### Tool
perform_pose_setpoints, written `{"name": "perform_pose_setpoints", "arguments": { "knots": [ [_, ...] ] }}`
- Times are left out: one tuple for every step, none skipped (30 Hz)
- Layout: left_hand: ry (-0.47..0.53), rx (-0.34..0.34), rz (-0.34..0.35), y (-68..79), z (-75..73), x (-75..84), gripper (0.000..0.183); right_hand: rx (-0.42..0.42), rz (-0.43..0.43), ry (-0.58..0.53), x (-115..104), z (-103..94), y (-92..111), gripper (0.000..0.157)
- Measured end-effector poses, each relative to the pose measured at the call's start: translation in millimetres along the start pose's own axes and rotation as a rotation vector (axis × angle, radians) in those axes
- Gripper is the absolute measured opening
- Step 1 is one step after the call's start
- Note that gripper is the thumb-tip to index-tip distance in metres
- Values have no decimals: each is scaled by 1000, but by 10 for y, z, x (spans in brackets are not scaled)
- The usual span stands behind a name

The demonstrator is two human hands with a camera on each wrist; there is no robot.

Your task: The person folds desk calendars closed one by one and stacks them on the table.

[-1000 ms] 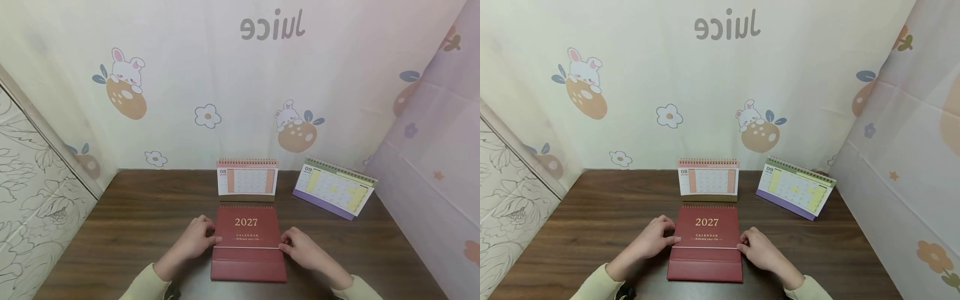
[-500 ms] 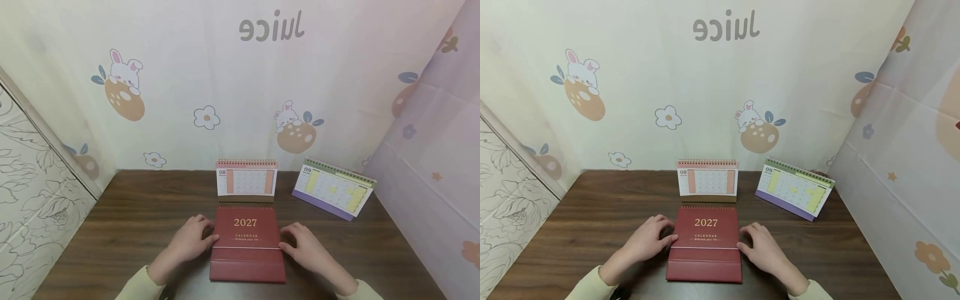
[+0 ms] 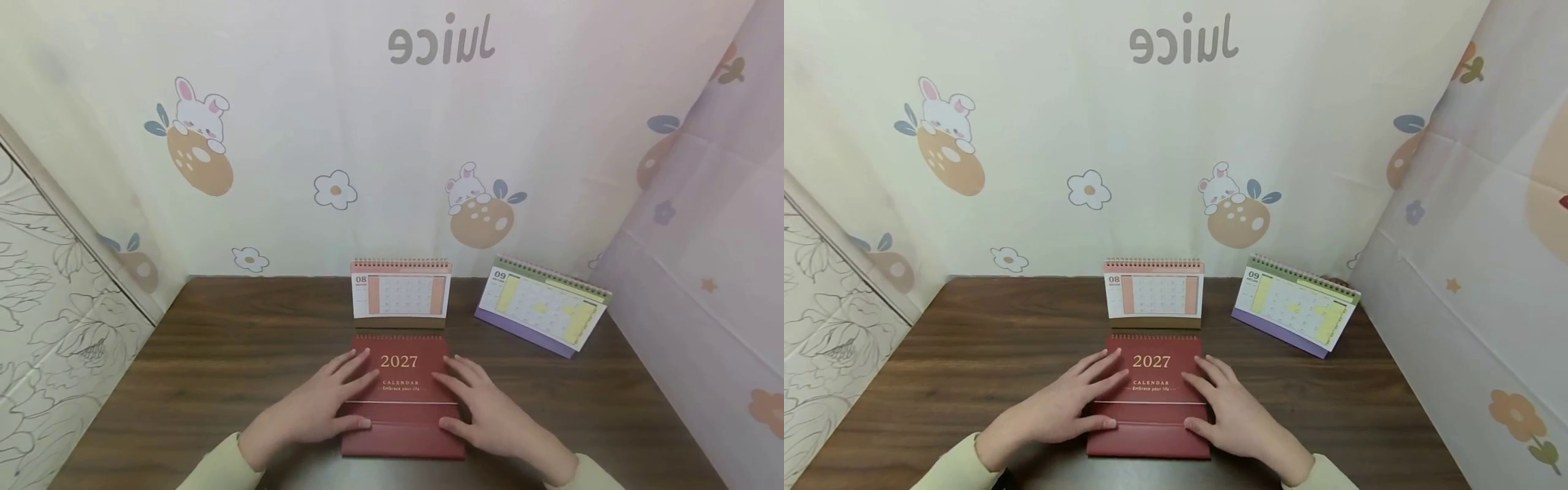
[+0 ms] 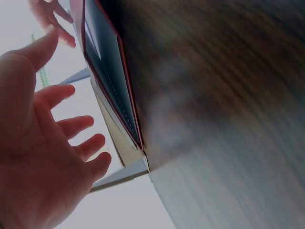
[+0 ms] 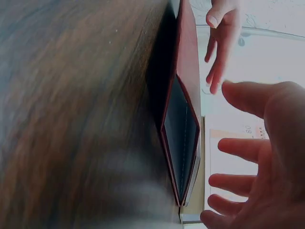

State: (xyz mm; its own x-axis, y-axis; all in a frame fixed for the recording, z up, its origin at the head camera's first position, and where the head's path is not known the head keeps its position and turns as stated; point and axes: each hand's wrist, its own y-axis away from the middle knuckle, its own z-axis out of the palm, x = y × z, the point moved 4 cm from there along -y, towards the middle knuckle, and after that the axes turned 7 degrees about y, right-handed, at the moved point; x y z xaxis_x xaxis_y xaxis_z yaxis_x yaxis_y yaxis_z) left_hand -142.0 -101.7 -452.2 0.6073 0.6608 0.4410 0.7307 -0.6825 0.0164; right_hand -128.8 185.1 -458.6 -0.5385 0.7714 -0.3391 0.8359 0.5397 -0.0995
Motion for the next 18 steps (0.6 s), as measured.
{"name": "perform_pose_setpoints", "arguments": {
  "knots": [
    [-4,-13,11,-5,16,10,77,-19,-10,0,-18,6,-7,68],
    [-9,-22,22,-12,30,20,78,-38,-21,3,-36,14,-14,70],
    [-20,-28,33,-18,45,31,79,-54,-35,5,-55,21,-20,72],
    [-32,-31,46,-26,59,42,81,-70,-48,11,-72,31,-26,75],
    [-42,-36,57,-35,74,52,81,-84,-61,22,-87,42,-31,77],
    [-54,-39,68,-45,88,62,82,-98,-74,34,-100,55,-35,80],
    [-66,-42,80,-54,100,73,83,-112,-85,47,-111,68,-37,82],
    [-75,-45,89,-65,114,82,83,-125,-93,58,-119,81,-40,84],
    [-87,-46,98,-76,128,88,84,-138,-99,68,-125,95,-44,86],
    [-100,-46,106,-87,140,94,84,-149,-104,78,-129,107,-47,88],
    [-114,-47,112,-97,154,97,85,-160,-105,82,-135,116,-49,89],
    [-133,-46,120,-106,165,100,86,-170,-107,86,-139,124,-51,90],
    [-150,-46,126,-116,176,103,87,-177,-108,88,-143,130,-54,90],
    [-168,-47,132,-128,189,104,87,-185,-109,90,-148,136,-56,91],
    [-190,-49,139,-137,199,106,87,-192,-110,94,-151,143,-59,91],
    [-208,-53,146,-144,206,113,87,-198,-114,99,-155,150,-61,92],
    [-228,-56,153,-151,214,119,87,-203,-118,105,-159,158,-63,92],
    [-248,-61,158,-156,221,125,86,-208,-123,108,-162,167,-65,92]
  ]
}}
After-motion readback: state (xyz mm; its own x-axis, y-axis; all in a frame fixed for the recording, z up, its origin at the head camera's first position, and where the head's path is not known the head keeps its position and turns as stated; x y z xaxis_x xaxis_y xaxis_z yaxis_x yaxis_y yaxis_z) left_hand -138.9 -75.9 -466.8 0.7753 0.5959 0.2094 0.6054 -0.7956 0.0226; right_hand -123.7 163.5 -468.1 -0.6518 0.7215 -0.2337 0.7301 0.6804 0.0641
